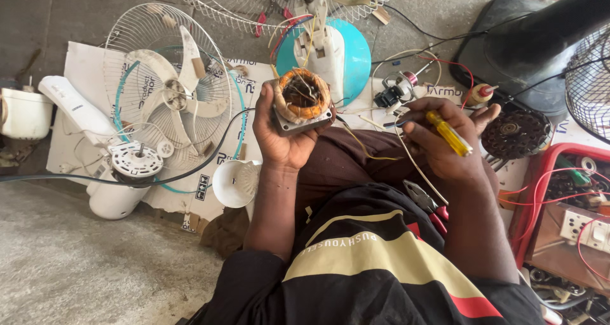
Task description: The person sits on the floor and uses a yellow-handled screwdriver to adjust and manipulate wires on a cylindrical copper-wound electrical component. They repeatedly probe the internal windings and connections while holding the component in their left hand.
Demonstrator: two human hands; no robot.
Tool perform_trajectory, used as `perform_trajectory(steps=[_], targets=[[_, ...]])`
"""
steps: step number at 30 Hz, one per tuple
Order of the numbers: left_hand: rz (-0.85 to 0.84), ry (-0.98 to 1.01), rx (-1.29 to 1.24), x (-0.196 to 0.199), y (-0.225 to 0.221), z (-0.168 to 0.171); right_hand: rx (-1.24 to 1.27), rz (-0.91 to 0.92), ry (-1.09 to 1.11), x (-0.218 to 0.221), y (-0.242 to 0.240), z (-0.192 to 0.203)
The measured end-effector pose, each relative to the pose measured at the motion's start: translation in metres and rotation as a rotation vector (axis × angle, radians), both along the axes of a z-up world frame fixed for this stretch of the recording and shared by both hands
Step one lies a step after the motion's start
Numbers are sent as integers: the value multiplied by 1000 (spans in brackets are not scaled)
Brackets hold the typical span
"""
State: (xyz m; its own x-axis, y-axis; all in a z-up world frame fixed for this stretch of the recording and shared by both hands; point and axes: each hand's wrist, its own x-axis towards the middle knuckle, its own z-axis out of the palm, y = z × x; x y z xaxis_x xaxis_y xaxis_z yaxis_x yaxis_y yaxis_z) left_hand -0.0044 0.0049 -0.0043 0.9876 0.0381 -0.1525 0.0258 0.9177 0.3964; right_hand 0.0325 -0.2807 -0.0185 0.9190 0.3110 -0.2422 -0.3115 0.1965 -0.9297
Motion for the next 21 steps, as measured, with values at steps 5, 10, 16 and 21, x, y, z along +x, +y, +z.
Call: perform_trajectory(steps=[5,10,16,21], targets=[[4,-29,-83,-3,7,-4,2,-36,-17,-11,0,2],[9,-101,-68,-6,10,-9,-92,26,46,-19,1,-8],[32,-177,52,-7,17,-16,-143,143,-45,-29,9,-31],[15,-239,31,-6,22,-19,-91,184,12,-29,19,-43]])
